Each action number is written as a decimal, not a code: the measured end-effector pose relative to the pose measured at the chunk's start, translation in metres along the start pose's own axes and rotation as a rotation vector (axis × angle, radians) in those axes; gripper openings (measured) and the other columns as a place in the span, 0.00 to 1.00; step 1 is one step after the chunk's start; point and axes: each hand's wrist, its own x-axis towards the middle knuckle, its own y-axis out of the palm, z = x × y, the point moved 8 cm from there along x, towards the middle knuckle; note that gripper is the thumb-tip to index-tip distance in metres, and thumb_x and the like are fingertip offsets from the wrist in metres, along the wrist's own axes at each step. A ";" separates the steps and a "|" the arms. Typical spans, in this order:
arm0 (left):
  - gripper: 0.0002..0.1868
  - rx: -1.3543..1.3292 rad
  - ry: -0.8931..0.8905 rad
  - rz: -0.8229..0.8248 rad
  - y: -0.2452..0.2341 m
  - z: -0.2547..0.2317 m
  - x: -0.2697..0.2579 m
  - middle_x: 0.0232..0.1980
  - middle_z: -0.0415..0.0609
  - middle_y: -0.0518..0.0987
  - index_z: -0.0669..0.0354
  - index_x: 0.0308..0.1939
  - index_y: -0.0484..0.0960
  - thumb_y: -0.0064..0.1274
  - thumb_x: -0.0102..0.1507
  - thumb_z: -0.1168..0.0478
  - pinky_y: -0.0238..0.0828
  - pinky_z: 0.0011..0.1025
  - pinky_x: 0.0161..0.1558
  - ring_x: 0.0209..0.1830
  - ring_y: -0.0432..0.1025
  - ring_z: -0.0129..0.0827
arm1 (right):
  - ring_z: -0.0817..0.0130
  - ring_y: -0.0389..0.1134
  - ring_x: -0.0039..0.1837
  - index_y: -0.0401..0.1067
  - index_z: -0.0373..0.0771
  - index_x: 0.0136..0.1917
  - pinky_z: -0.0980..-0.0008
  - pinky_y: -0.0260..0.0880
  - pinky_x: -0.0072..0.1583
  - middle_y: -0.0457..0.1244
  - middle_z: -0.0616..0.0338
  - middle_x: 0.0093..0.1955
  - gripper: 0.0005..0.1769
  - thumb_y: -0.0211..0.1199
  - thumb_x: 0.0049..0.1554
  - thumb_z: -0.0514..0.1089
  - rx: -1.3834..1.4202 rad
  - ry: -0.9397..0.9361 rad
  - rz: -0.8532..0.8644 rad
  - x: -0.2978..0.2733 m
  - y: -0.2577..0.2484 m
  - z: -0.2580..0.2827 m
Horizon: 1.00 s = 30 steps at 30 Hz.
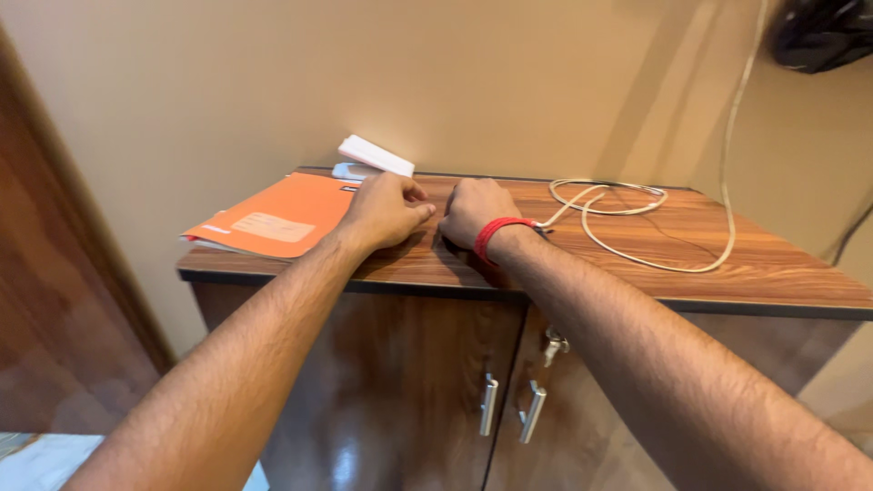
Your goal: The person opens a wooden cabinet and removes various items, including books, notebooks, and folded clothes, placing them on the floor. They also handle a belt and a small pouch, moving them to the top of the cabinet.
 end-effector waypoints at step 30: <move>0.23 0.031 0.322 0.260 0.155 -0.163 0.052 0.51 0.38 0.84 0.40 0.41 0.92 0.65 0.49 0.36 0.59 0.44 0.64 0.60 0.64 0.44 | 0.58 0.74 0.53 0.82 0.47 0.53 0.59 0.72 0.59 0.73 0.52 0.49 0.18 0.68 0.51 0.53 -0.069 0.165 0.184 0.009 -0.043 -0.236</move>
